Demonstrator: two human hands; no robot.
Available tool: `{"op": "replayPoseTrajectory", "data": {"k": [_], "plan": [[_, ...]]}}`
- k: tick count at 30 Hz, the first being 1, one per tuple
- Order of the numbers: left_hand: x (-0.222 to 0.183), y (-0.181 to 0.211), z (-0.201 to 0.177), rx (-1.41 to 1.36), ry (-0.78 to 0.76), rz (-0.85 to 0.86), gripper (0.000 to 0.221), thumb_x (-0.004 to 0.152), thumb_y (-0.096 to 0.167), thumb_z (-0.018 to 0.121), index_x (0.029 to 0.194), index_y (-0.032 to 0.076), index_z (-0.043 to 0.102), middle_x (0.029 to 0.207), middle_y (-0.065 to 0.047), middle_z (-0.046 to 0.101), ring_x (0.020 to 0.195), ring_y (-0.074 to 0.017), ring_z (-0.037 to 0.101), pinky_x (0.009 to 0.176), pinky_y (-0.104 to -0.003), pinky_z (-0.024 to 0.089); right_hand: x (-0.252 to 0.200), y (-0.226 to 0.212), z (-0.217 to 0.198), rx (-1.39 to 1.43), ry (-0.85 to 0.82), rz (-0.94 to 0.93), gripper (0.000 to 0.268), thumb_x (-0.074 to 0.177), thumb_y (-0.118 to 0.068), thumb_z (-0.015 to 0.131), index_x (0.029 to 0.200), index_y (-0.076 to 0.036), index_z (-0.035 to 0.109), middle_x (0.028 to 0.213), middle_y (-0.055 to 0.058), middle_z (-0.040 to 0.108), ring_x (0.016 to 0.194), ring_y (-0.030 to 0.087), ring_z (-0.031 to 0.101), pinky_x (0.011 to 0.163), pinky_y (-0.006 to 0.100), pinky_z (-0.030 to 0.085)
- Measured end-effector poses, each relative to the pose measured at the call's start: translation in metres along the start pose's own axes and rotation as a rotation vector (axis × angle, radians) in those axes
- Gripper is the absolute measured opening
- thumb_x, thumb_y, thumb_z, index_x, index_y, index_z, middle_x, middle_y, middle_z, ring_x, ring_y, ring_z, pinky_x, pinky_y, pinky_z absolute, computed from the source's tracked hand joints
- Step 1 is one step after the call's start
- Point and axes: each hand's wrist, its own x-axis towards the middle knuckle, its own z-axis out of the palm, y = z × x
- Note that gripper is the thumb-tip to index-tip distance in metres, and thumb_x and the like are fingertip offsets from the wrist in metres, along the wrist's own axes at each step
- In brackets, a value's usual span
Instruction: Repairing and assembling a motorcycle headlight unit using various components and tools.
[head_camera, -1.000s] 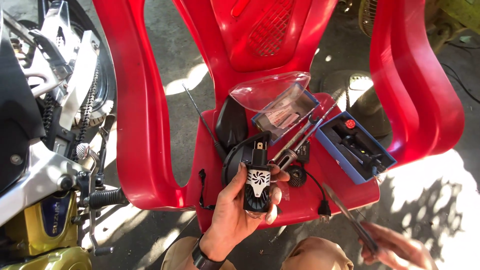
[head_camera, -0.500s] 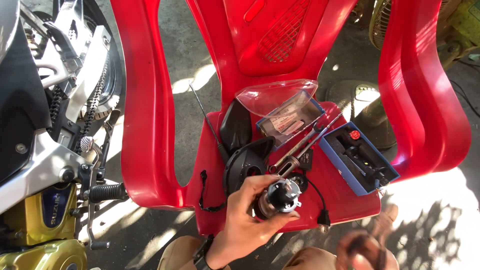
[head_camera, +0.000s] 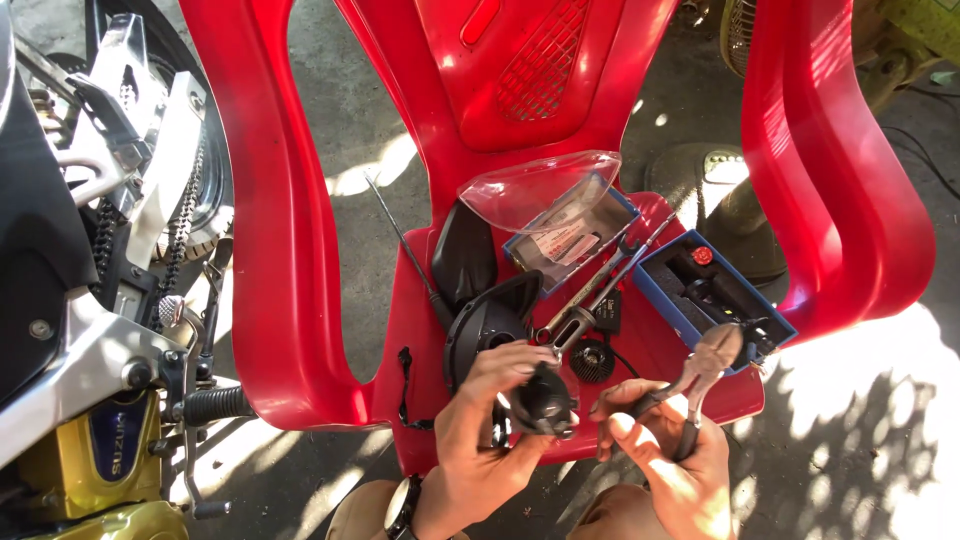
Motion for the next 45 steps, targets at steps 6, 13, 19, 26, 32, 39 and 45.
{"op": "replayPoseTrajectory", "data": {"k": [6, 13, 19, 26, 32, 39, 45], "plan": [[-0.004, -0.007, -0.004, -0.537, 0.178, -0.363, 0.053, 0.093, 0.001, 0.080, 0.135, 0.000, 0.047, 0.134, -0.018, 0.058, 0.132, -0.0388, 0.061, 0.108, -0.049, 0.052, -0.004, 0.017, -0.003, -0.150, 0.026, -0.051, 0.030, 0.093, -0.001, 0.069, 0.121, 0.009, 0.065, 0.095, 0.016, 0.071, 0.080, 0.017, 0.067, 0.071, 0.031, 0.056], [0.009, -0.006, -0.015, -1.243, 0.195, -0.554, 0.071, 0.103, 0.024, 0.069, 0.157, 0.001, 0.030, 0.136, -0.019, 0.057, 0.137, -0.0386, 0.056, 0.123, -0.059, 0.041, -0.005, 0.008, 0.034, -0.040, 0.003, -0.059, 0.042, 0.079, 0.013, 0.074, 0.119, 0.007, 0.063, 0.102, 0.014, 0.072, 0.089, 0.017, 0.071, 0.076, 0.032, 0.059], [0.007, -0.006, -0.014, -1.320, 0.185, -0.611, 0.069, 0.104, 0.023, 0.068, 0.157, 0.001, 0.031, 0.135, -0.018, 0.058, 0.135, -0.0372, 0.056, 0.115, -0.057, 0.047, -0.008, -0.006, 0.056, -0.217, -0.028, -0.134, 0.052, 0.072, 0.011, 0.084, 0.120, 0.007, 0.063, 0.108, 0.015, 0.072, 0.094, 0.019, 0.072, 0.079, 0.032, 0.061], [0.003, -0.006, -0.012, -1.246, 0.201, -0.641, 0.071, 0.099, 0.025, 0.074, 0.154, -0.001, 0.036, 0.134, -0.017, 0.060, 0.132, -0.0360, 0.060, 0.115, -0.054, 0.051, -0.006, -0.006, 0.074, -0.056, -0.094, -0.370, 0.066, 0.066, 0.012, 0.088, 0.124, 0.007, 0.058, 0.129, 0.018, 0.061, 0.114, 0.021, 0.063, 0.091, 0.033, 0.056], [-0.002, -0.011, -0.008, -1.154, 0.238, -0.619, 0.064, 0.096, 0.020, 0.078, 0.146, -0.002, 0.043, 0.127, -0.015, 0.062, 0.124, -0.0363, 0.065, 0.106, -0.054, 0.056, -0.009, -0.006, 0.079, -0.107, 0.042, -0.407, 0.067, 0.061, 0.015, 0.089, 0.121, 0.007, 0.059, 0.132, 0.018, 0.057, 0.108, 0.020, 0.064, 0.090, 0.037, 0.059], [-0.001, -0.010, -0.006, -1.063, 0.218, -0.628, 0.066, 0.094, 0.019, 0.079, 0.146, -0.003, 0.045, 0.125, -0.013, 0.063, 0.121, -0.0336, 0.066, 0.107, -0.050, 0.055, -0.012, 0.004, 0.074, -0.126, 0.088, -0.459, 0.068, 0.061, 0.018, 0.085, 0.123, 0.011, 0.060, 0.131, 0.025, 0.058, 0.109, 0.024, 0.066, 0.092, 0.039, 0.061], [0.004, -0.007, -0.008, -1.160, 0.152, -0.637, 0.067, 0.100, 0.026, 0.074, 0.149, -0.004, 0.040, 0.128, -0.015, 0.062, 0.123, -0.0328, 0.065, 0.109, -0.048, 0.054, -0.009, -0.004, 0.077, -0.164, 0.068, -0.502, 0.065, 0.064, 0.014, 0.087, 0.123, 0.010, 0.059, 0.135, 0.026, 0.056, 0.111, 0.026, 0.068, 0.088, 0.036, 0.064]]}}
